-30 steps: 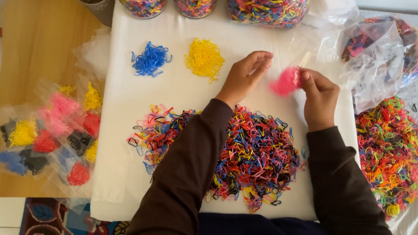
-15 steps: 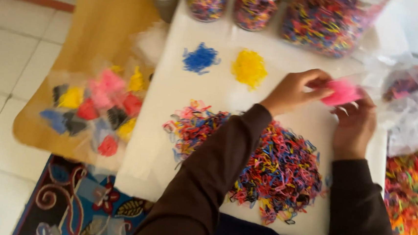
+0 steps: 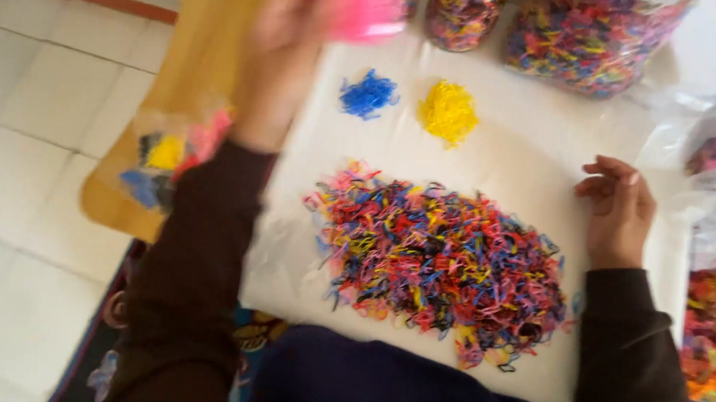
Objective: Sorting mixed colorful rubber bands into color-specific piles and small plastic bags
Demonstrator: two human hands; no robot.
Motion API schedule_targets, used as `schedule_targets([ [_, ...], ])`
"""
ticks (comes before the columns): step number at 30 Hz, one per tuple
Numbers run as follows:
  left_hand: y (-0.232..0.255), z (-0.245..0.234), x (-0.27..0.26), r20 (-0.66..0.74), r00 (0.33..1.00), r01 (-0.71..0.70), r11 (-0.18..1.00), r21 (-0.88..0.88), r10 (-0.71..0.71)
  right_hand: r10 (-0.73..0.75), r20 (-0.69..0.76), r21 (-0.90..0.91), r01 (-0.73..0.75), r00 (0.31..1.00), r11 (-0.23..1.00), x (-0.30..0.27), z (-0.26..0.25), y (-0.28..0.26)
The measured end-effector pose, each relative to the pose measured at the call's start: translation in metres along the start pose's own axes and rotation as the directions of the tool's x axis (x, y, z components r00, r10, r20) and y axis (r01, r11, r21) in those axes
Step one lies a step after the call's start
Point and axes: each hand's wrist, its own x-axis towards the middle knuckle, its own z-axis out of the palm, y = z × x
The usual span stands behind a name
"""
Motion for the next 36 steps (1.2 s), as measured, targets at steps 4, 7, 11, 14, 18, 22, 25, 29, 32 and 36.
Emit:
schedule_targets([
  [4, -0.04, -0.126, -0.081, -0.368, 0.899, 0.373, 0.854, 0.362, -0.237, -0.018, 0.049, -0.114, 0.024, 0.999, 0.993, -0.007, 0.013, -0.023],
  [7, -0.102, -0.187, -0.145, -0.5, 0.705, 0.709, 0.538, 0.457, -0.504, -0.021, 0.055, -0.155, 0.03, 0.998, 0.987, -0.011, 0.012, -0.023],
  [11, -0.186, -0.226, -0.191, -0.505, 0.796, 0.605, 0.407, 0.684, -0.334, 0.008, 0.036, -0.118, -0.003, 0.999, 0.993, -0.009, 0.005, -0.015],
  [14, -0.18, -0.214, -0.19, -0.525, 0.805, 0.59, 0.268, 0.762, -0.278, 0.011, 0.027, -0.102, -0.008, 1.0, 0.995, -0.006, 0.005, -0.015],
  [18, -0.149, -0.193, -0.178, -0.591, 0.697, 0.663, 0.051, 0.747, -0.405, -0.037, 0.054, -0.191, 0.047, 0.998, 0.98, -0.006, 0.006, -0.016],
  [22, -0.145, -0.187, -0.178, -0.663, 0.641, 0.73, 0.041, 0.682, -0.388, 0.005, 0.037, -0.184, 0.002, 0.999, 0.983, -0.008, 0.01, -0.025],
  [25, -0.13, -0.163, -0.161, -0.48, 0.858, 0.503, 0.117, 0.856, -0.182, 0.018, 0.031, -0.121, -0.014, 0.999, 0.993, -0.006, 0.007, -0.022],
  [29, -0.063, -0.065, -0.129, 0.051, 0.974, 0.089, 0.578, 0.811, -0.222, 0.034, 0.037, -0.119, -0.03, 0.999, 0.992, -0.007, 0.008, -0.024],
  [32, -0.033, 0.0, -0.123, 0.356, 0.884, -0.004, 0.755, 0.655, -0.304, 0.037, 0.042, -0.132, -0.031, 0.998, 0.991, -0.008, 0.011, -0.025],
  [36, -0.028, 0.059, -0.115, 0.559, 0.689, -0.056, 0.735, 0.675, -0.461, 0.027, 0.03, -0.158, -0.022, 0.999, 0.987, -0.008, 0.011, -0.028],
])
